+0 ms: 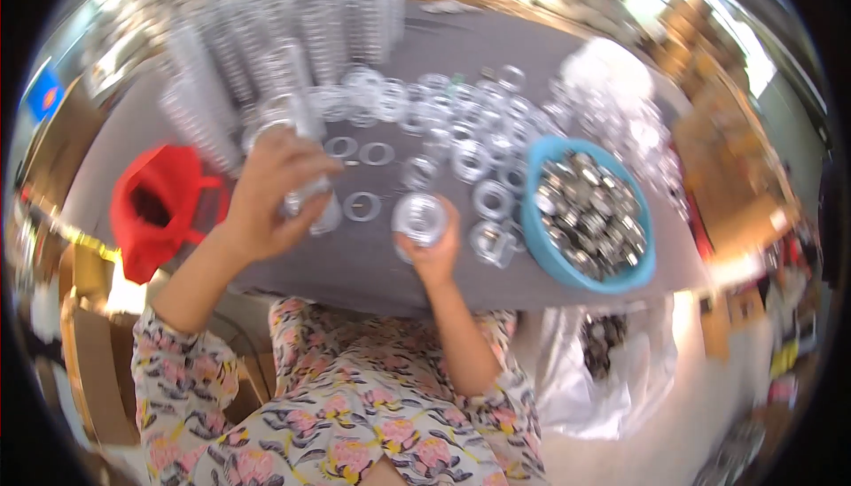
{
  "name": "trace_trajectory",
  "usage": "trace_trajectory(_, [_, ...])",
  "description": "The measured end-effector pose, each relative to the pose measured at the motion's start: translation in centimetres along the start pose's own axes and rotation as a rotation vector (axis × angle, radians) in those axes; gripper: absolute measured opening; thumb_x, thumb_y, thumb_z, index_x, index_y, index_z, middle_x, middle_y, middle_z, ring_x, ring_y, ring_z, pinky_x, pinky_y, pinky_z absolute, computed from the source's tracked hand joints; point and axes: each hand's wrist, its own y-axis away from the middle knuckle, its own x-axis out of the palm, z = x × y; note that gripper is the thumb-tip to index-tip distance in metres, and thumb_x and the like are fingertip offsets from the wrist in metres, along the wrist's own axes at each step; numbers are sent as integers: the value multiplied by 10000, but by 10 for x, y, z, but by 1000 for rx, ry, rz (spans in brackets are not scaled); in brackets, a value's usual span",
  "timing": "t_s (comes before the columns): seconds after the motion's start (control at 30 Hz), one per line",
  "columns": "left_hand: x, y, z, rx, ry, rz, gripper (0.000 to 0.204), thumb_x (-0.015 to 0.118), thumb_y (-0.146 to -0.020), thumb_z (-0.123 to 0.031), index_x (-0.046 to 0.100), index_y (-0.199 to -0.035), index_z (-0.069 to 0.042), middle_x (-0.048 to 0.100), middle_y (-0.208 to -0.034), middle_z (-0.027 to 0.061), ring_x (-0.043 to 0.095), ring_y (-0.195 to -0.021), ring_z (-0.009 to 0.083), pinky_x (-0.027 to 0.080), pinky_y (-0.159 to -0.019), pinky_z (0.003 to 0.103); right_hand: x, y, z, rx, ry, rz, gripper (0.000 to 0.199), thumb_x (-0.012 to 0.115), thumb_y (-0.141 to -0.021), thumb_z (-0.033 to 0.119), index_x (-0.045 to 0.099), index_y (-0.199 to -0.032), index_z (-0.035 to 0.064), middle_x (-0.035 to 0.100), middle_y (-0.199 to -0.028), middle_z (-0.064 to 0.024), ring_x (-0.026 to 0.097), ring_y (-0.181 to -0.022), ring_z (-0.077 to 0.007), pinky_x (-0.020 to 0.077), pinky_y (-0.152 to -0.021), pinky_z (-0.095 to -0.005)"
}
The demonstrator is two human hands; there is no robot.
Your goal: The person assembles and packages small metal components and plastic rings into clear cylindrical plastic containers by hand.
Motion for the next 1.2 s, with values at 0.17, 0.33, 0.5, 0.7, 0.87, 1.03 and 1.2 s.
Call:
trace_trajectory(0.17, [113,-35,-49,259,382,364,449,641,-751,-173,525,-1170,-60,526,-1145,124,478,-1100,324,347,-985,445,1,5,-1,117,-88,4,772,815,-621,261,432,-1239,2,547,-1141,-147,531,-1084,-270,432,-917,-377])
trace_trajectory(0.33, [210,-82,-83,264,588,523,500,590,-816,-259,456,-1248,-46,486,-1254,138,444,-1171,332,329,-1011,432,4,4,-5,81,-185,27,684,713,-752,225,377,-1306,4,506,-1214,-139,476,-1164,-248,381,-969,-371])
trace_trajectory(0.5, [242,-126,-112,230,440,853,374,580,-832,-278,552,-1130,-55,551,-1135,119,493,-1112,289,274,-1044,459,3,9,-21,107,-229,129,732,738,-721,193,356,-1320,17,465,-1265,-121,473,-1117,-209,377,-954,-345])
trace_trajectory(0.7, [251,-123,-97,211,670,757,167,589,-840,-194,615,-936,-60,578,-1005,83,547,-994,254,351,-974,389,5,6,-15,120,-87,94,641,740,-697,278,469,-1219,26,539,-1188,-152,508,-1106,-291,392,-938,-378])
trace_trajectory(0.87, [246,-119,-88,-95,984,582,169,602,-819,-137,626,-939,-20,612,-911,92,590,-877,208,453,-764,303,8,5,-15,36,-115,43,591,746,-661,337,551,-1130,34,580,-1144,-163,529,-1089,-346,410,-917,-413])
trace_trajectory(1.03, [201,-107,-77,-281,1095,333,199,628,-817,-146,636,-956,-4,634,-899,78,577,-856,166,442,-772,290,12,8,-19,79,-124,22,683,801,-593,232,495,-1170,33,564,-1124,-176,531,-1060,-368,431,-874,-424])
trace_trajectory(1.2, [130,-45,-36,-79,613,220,150,635,-775,-100,647,-910,-36,603,-880,79,550,-894,226,426,-803,325,-1,-1,-6,-3,-29,-46,757,828,-542,216,459,-1175,23,560,-1101,-181,557,-1013,-366,467,-823,-407])
